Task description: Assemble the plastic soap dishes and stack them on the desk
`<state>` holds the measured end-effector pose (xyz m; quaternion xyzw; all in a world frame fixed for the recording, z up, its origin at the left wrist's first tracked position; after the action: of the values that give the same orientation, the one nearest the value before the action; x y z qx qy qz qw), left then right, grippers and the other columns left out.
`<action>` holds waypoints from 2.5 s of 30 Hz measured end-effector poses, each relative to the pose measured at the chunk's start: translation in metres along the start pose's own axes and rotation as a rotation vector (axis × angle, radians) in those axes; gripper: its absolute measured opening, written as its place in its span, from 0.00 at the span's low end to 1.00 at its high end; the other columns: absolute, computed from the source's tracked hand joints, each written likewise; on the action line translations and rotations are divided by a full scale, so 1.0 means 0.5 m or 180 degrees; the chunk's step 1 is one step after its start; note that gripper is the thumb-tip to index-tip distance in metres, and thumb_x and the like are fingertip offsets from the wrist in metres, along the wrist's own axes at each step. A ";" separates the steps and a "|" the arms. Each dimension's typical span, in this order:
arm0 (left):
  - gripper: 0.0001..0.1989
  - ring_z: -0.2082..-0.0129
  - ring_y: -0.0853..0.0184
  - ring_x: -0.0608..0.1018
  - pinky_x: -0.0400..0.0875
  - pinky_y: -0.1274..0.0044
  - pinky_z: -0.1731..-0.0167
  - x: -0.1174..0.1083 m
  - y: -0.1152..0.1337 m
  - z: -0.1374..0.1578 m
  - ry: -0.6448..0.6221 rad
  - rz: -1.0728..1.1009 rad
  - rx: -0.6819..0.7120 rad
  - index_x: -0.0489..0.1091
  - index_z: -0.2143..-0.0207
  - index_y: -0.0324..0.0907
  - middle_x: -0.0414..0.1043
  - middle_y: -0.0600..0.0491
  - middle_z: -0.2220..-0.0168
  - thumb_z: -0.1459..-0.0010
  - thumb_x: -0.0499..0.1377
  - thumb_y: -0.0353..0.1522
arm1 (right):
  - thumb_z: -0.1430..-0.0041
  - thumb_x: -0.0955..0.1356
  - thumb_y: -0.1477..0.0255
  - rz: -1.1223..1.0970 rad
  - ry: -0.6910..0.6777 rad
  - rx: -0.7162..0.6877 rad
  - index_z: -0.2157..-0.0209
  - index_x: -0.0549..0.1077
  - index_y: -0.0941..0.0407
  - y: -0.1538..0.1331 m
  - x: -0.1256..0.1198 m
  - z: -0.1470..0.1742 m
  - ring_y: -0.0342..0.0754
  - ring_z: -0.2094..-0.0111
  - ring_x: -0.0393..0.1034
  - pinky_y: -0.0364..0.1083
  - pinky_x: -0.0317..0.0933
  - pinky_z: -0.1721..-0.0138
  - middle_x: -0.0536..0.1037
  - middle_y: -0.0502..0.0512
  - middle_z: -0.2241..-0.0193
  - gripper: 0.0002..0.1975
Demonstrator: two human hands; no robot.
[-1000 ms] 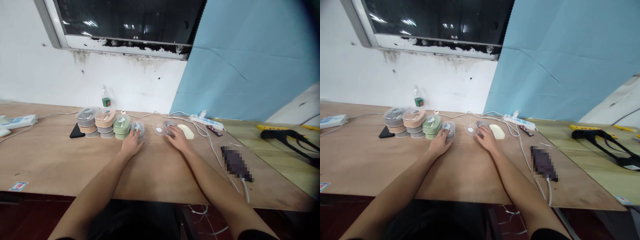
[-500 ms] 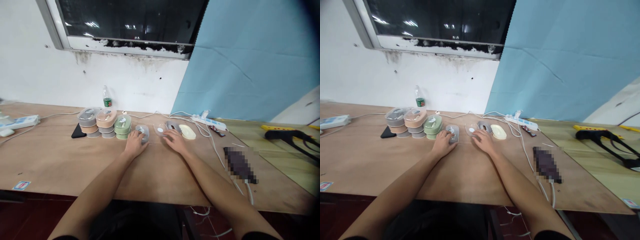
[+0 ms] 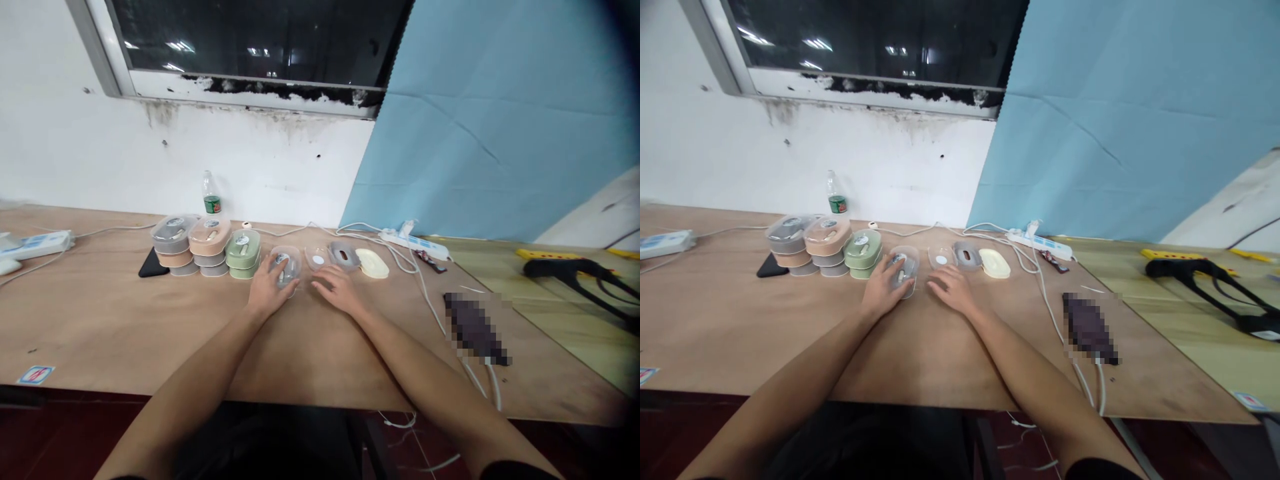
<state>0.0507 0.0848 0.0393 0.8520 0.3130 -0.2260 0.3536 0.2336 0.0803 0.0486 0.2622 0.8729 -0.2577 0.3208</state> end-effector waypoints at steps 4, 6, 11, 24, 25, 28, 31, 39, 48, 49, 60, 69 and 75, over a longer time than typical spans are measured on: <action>0.34 0.35 0.56 0.54 0.56 0.62 0.39 -0.009 0.045 0.007 0.0068 0.0320 0.0275 0.48 0.35 0.44 0.47 0.43 0.34 0.39 0.55 0.44 | 0.37 0.61 0.57 -0.0360 -0.0134 -0.0075 0.49 0.70 0.53 -0.050 0.033 -0.003 0.55 0.53 0.69 0.57 0.61 0.49 0.76 0.59 0.57 0.20; 0.34 0.34 0.56 0.51 0.54 0.62 0.39 0.001 0.072 0.014 -0.0148 0.0431 0.0479 0.40 0.33 0.44 0.41 0.43 0.32 0.36 0.50 0.42 | 0.37 0.58 0.52 -0.0643 -0.0135 -0.0073 0.42 0.63 0.54 -0.069 0.045 -0.003 0.56 0.49 0.66 0.58 0.60 0.47 0.73 0.62 0.51 0.28; 0.32 0.32 0.58 0.42 0.48 0.62 0.37 0.034 0.110 0.026 -0.0744 0.0178 0.0741 0.33 0.32 0.43 0.33 0.45 0.31 0.35 0.44 0.35 | 0.36 0.53 0.50 -0.1085 0.0146 0.0323 0.45 0.64 0.55 -0.053 0.057 0.002 0.54 0.52 0.68 0.53 0.63 0.51 0.72 0.62 0.52 0.29; 0.34 0.37 0.44 0.55 0.54 0.58 0.42 0.058 -0.019 0.023 -0.1033 -0.1080 -0.0544 0.60 0.41 0.42 0.51 0.38 0.36 0.45 0.58 0.48 | 0.39 0.62 0.69 0.0411 0.0972 0.0996 0.51 0.72 0.54 0.121 -0.024 0.008 0.52 0.64 0.69 0.52 0.65 0.59 0.75 0.59 0.63 0.16; 0.35 0.38 0.45 0.58 0.56 0.59 0.43 0.059 -0.025 0.023 -0.1075 -0.1050 -0.0619 0.60 0.41 0.41 0.51 0.37 0.36 0.46 0.58 0.49 | 0.39 0.62 0.70 0.0483 0.0909 0.0978 0.50 0.72 0.54 0.124 -0.017 0.006 0.53 0.62 0.69 0.53 0.65 0.57 0.74 0.60 0.61 0.17; 0.38 0.41 0.47 0.64 0.60 0.62 0.45 0.058 -0.031 0.022 -0.1113 -0.0973 -0.0725 0.58 0.40 0.41 0.50 0.35 0.36 0.48 0.59 0.51 | 0.40 0.61 0.74 0.0604 0.0696 0.0857 0.49 0.72 0.56 0.127 0.009 0.001 0.55 0.57 0.67 0.54 0.64 0.54 0.73 0.62 0.58 0.19; 0.38 0.42 0.47 0.65 0.62 0.63 0.47 0.057 -0.037 0.022 -0.1113 -0.0942 -0.0794 0.59 0.41 0.42 0.49 0.35 0.36 0.49 0.61 0.50 | 0.40 0.60 0.76 0.0622 0.0543 0.0728 0.50 0.73 0.56 0.127 0.027 -0.001 0.54 0.57 0.66 0.55 0.64 0.53 0.72 0.61 0.60 0.19; 0.41 0.40 0.47 0.63 0.61 0.63 0.46 0.062 -0.049 0.026 -0.1223 -0.0869 -0.0862 0.58 0.41 0.44 0.46 0.36 0.35 0.54 0.64 0.49 | 0.41 0.62 0.73 0.0681 0.0436 0.0826 0.52 0.74 0.55 0.151 0.036 0.005 0.54 0.57 0.67 0.54 0.64 0.53 0.72 0.61 0.60 0.17; 0.37 0.40 0.48 0.63 0.61 0.62 0.46 0.062 -0.048 0.026 -0.1231 -0.0898 -0.0826 0.61 0.42 0.44 0.48 0.37 0.36 0.52 0.63 0.50 | 0.37 0.62 0.71 0.0746 -0.0178 0.0832 0.61 0.77 0.55 0.164 0.060 0.007 0.51 0.61 0.70 0.49 0.63 0.56 0.76 0.57 0.65 0.12; 0.37 0.41 0.48 0.63 0.61 0.62 0.46 0.062 -0.048 0.027 -0.1235 -0.0893 -0.0824 0.61 0.42 0.45 0.47 0.37 0.36 0.51 0.62 0.50 | 0.37 0.62 0.71 0.0731 -0.0156 0.0825 0.61 0.77 0.55 0.160 0.058 0.006 0.51 0.60 0.70 0.50 0.63 0.56 0.76 0.58 0.65 0.12; 0.36 0.39 0.48 0.61 0.61 0.62 0.46 0.059 -0.045 0.026 -0.1205 -0.0869 -0.0819 0.63 0.44 0.44 0.47 0.38 0.36 0.51 0.62 0.50 | 0.37 0.62 0.70 0.0450 0.0185 0.0713 0.59 0.78 0.53 0.135 0.035 0.000 0.51 0.61 0.70 0.51 0.64 0.57 0.75 0.57 0.66 0.12; 0.33 0.40 0.51 0.63 0.60 0.65 0.43 0.047 -0.038 0.021 -0.0954 -0.0620 -0.0736 0.66 0.45 0.42 0.51 0.40 0.36 0.48 0.60 0.51 | 0.40 0.65 0.68 0.0456 0.0342 0.0839 0.56 0.76 0.55 0.125 0.028 -0.002 0.53 0.58 0.70 0.52 0.65 0.54 0.74 0.59 0.60 0.13; 0.31 0.38 0.59 0.62 0.59 0.71 0.41 0.023 -0.013 0.012 -0.0491 0.0027 -0.0551 0.64 0.42 0.44 0.53 0.46 0.36 0.41 0.53 0.51 | 0.39 0.65 0.63 0.0175 0.0270 0.0381 0.58 0.76 0.52 0.027 0.022 -0.013 0.52 0.58 0.70 0.51 0.65 0.54 0.75 0.57 0.62 0.12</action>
<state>0.0533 0.0883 0.0253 0.7997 0.2996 -0.2615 0.4497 0.2319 0.0972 0.0415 0.3155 0.8612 -0.2891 0.2742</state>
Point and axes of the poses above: each hand's wrist, its own z-axis away from the middle knuckle, its own x-axis out of the palm, y = z × x, the point moved 8 cm from there along -z, towards the middle knuckle
